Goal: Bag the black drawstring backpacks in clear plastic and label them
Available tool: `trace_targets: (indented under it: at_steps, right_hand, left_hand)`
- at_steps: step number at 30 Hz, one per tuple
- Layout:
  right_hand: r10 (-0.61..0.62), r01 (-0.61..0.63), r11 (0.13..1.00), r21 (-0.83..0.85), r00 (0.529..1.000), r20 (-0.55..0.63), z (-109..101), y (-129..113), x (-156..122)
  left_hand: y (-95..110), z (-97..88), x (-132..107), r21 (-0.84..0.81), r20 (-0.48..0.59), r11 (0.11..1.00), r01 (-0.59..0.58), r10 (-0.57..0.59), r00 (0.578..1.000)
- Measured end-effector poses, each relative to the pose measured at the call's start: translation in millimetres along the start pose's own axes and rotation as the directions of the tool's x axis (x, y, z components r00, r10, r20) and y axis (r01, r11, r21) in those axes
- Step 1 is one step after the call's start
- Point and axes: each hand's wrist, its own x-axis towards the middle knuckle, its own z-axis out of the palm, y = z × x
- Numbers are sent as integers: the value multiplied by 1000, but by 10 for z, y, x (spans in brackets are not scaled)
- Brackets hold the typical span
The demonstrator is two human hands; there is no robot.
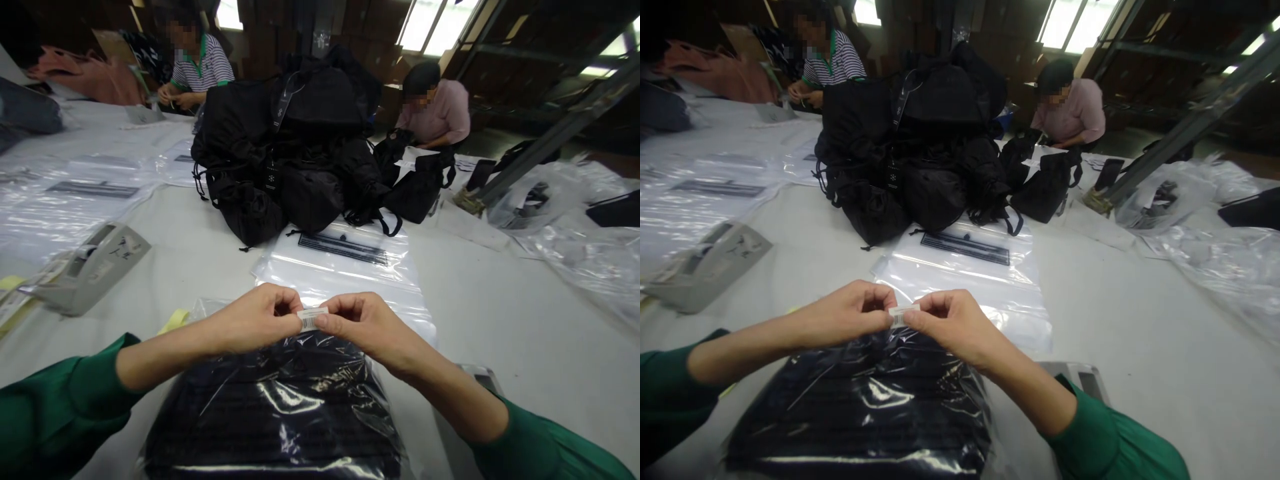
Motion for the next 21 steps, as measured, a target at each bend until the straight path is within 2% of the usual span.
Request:
trace_targets:
  at_steps: [4, 7, 8, 10, 12, 13, 17, 21]
  right_hand:
    - [-20, 26, 997, 70, 995, -94, 6, 19, 60]
    - [54, -23, 981, 195, 986, -155, -30, 124, 60]
    - [116, -75, 956, 283, 985, -130, -32, 176, 58]
    - [239, -206, 869, 449, 971, -16, -8, 307, 60]
    - [327, -313, 794, 520, 943, 67, 37, 461, 71]
    - [365, -344, 776, 529, 929, 68, 59, 537, 80]
    - [454, -385, 764, 518, 891, -8, 82, 710, 104]
    - [452, -385, 788, 481, 891, -27, 92, 619, 95]
  left_hand:
    - [24, -80, 45, 70, -7, 995, -68, 68, 998]
    - [-142, -81, -47, 205, -88, 966, -158, 179, 980]
    - [-226, -70, -98, 283, -63, 940, -192, 218, 974]
    - [-407, -39, -205, 435, 104, 864, -254, 232, 967]
    - [-563, -10, -292, 521, 292, 801, -293, 155, 944]
    - [-620, -1, -323, 544, 343, 785, -296, 113, 932]
    - [-708, 4, -369, 580, 378, 760, -293, 68, 923]
    - [-707, 16, -378, 596, 376, 741, -308, 81, 923]
